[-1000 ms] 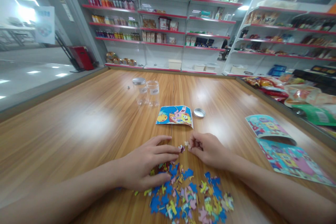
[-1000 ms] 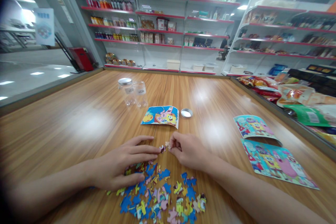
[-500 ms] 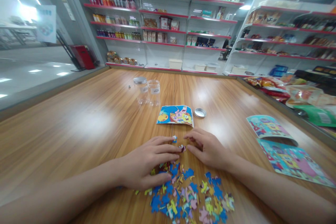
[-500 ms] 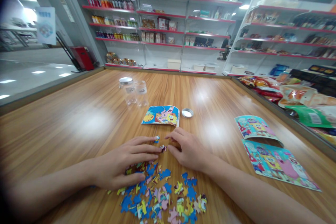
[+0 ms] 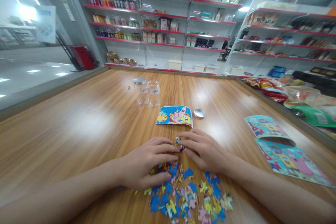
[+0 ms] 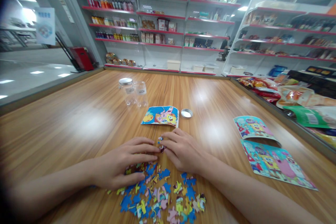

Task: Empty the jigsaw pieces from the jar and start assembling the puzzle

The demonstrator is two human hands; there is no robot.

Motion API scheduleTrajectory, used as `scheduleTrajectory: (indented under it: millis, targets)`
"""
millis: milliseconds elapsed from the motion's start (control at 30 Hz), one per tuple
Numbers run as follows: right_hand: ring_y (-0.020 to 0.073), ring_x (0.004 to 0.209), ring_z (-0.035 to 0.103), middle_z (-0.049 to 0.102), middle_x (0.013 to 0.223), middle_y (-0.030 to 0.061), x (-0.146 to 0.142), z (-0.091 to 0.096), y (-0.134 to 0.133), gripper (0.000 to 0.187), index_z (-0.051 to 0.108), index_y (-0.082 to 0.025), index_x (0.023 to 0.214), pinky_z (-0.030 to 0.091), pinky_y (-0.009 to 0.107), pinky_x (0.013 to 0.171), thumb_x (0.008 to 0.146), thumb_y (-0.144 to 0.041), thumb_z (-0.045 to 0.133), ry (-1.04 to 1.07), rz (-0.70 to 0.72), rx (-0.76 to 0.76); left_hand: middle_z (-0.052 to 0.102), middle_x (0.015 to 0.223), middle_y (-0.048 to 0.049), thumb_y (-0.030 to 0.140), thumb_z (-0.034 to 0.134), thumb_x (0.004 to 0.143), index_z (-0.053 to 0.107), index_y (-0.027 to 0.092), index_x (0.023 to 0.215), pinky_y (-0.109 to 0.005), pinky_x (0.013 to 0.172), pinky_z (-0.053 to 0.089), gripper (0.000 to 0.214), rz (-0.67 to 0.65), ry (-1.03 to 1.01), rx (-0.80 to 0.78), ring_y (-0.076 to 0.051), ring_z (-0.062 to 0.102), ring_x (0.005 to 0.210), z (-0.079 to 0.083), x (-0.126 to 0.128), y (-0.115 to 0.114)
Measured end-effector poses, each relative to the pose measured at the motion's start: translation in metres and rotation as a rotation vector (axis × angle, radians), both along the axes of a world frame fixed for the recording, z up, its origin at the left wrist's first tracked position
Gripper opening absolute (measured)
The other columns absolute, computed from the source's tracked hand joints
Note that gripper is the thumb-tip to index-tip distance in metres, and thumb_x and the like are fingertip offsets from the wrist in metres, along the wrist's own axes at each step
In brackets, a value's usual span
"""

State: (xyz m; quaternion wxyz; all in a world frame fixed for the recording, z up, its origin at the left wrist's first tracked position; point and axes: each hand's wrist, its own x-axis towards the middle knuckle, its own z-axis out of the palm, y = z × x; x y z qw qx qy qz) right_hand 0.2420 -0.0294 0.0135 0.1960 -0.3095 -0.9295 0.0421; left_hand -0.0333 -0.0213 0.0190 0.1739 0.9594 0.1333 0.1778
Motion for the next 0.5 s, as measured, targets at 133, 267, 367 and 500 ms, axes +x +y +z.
scheduleTrajectory:
  millis: [133, 267, 367, 500]
  targets:
    - [0.0263, 0.116, 0.058, 0.062, 0.139, 0.0102, 0.0008, 0.0003, -0.0005, 0.025, 0.067, -0.017, 0.113, 0.052, 0.048, 0.099, 0.097, -0.012, 0.049, -0.007, 0.006, 0.04, 0.058, 0.144, -0.0112, 0.035, 0.063, 0.093, 0.059, 0.021, 0.137, -0.051, 0.115, 0.044, 0.046, -0.004, 0.011, -0.007, -0.03, 0.05, 0.135, 0.0006, 0.0002, 0.0002]
    - [0.026, 0.105, 0.059, 0.069, 0.117, 0.0134, 0.0001, 0.0008, -0.0017, 0.023, 0.068, -0.016, 0.108, 0.053, 0.045, 0.09, 0.097, -0.012, 0.048, -0.05, -0.019, 0.051, 0.058, 0.145, -0.0102, 0.036, 0.063, 0.093, 0.059, 0.022, 0.137, -0.051, 0.115, 0.043, 0.047, 0.001, 0.031, -0.017, -0.03, 0.05, 0.135, 0.0004, 0.0003, 0.0009]
    - [0.0239, 0.094, 0.058, 0.066, 0.101, 0.0127, 0.0009, -0.0008, -0.0016, 0.023, 0.069, -0.016, 0.106, 0.053, 0.041, 0.084, 0.1, -0.015, 0.047, -0.043, -0.085, 0.022, 0.058, 0.144, -0.0104, 0.035, 0.063, 0.093, 0.059, 0.022, 0.137, -0.051, 0.115, 0.043, 0.047, -0.004, 0.024, -0.017, -0.03, 0.05, 0.135, 0.0009, 0.0002, 0.0009]
    - [0.0244, 0.096, 0.058, 0.063, 0.101, 0.0114, 0.004, -0.0044, 0.0, 0.027, 0.065, -0.018, 0.123, 0.052, 0.041, 0.085, 0.098, -0.021, 0.054, 0.062, -0.142, -0.055, 0.059, 0.143, -0.0106, 0.035, 0.064, 0.093, 0.059, 0.023, 0.138, -0.052, 0.113, 0.045, 0.047, -0.001, 0.004, -0.015, -0.031, 0.051, 0.134, 0.0017, -0.0005, 0.0003]
